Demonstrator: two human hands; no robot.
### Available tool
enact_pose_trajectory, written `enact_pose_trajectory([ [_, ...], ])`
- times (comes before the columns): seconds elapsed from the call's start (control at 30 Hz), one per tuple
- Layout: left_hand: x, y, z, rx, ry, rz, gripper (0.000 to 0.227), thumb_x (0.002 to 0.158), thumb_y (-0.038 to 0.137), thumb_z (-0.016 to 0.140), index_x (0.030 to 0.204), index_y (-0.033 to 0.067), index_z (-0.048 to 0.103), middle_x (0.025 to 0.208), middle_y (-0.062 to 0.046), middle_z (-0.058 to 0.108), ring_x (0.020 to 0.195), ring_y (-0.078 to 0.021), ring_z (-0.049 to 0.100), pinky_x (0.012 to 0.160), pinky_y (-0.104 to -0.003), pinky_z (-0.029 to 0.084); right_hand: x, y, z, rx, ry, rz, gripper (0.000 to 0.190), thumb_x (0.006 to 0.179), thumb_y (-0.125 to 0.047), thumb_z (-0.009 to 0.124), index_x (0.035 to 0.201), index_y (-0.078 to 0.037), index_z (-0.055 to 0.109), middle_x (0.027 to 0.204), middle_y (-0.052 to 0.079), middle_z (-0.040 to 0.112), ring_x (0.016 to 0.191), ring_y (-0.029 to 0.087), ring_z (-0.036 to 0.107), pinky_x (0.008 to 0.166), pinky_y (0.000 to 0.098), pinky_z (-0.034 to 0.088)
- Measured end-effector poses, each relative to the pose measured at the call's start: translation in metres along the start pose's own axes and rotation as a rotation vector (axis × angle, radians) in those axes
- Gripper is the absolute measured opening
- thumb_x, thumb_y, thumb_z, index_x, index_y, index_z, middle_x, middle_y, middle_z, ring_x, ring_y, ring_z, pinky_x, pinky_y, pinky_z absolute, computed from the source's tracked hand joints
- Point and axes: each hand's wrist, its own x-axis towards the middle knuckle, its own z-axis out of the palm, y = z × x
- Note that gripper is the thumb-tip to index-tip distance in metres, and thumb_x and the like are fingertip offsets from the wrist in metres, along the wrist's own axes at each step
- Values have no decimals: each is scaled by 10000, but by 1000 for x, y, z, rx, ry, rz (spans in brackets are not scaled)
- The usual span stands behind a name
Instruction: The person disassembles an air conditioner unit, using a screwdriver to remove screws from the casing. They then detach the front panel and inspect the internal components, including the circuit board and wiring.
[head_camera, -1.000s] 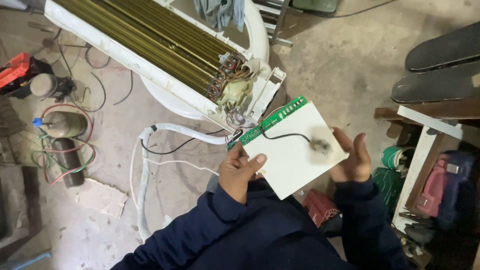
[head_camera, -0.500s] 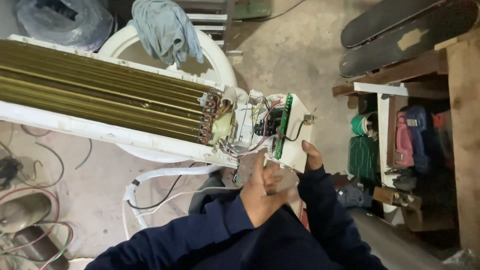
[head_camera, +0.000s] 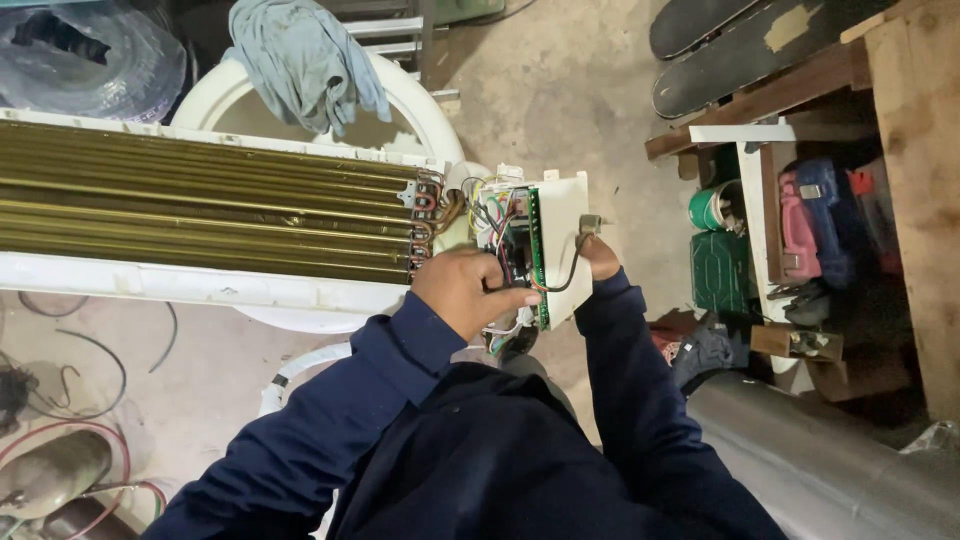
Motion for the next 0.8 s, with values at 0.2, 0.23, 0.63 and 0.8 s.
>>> enact_pose_trajectory([
  [0.2, -1, -1, -3, 26, -110, -142, 614, 668, 626, 855, 578, 58, 642, 561, -119, 601, 521, -300, 619, 523, -421, 497, -2, 6, -23, -90, 11, 3, 759, 891, -313, 801, 1472, 69, 496, 1349, 190, 664, 1191, 300, 680, 1070, 455, 534],
  [0.23, -3, 1, -2, 29, -111, -139, 614, 668, 626, 855, 578, 58, 642, 561, -119, 601, 521, -300, 619, 523, -421, 497, -3, 4, -18, -89, 10, -1, 759, 891, -313, 801, 1472, 69, 496, 1349, 190, 664, 1191, 300, 680, 1070, 455, 534],
  [0.63, 12, 11, -55, 51, -72, -126, 631, 648, 621, 878, 608, 44, 626, 562, -131, 607, 528, -286, 628, 538, -401, 506, 18, 34, 20, 47, -50, 8, 871, 912, -551, 763, 1489, 46, 501, 1351, 185, 666, 1191, 305, 673, 1039, 441, 542],
  [0.8, 26, -13, -80, 255, -20, 315, 1136, 626, 552, 914, 1484, -15, 432, 1477, -311, 393, 1316, -494, 448, 1079, -541, 396, 39, 17, 97, -16, -120, -34, 984, 826, -542, 832, 1520, 33, 437, 1406, 190, 612, 1251, 311, 629, 1080, 452, 516],
])
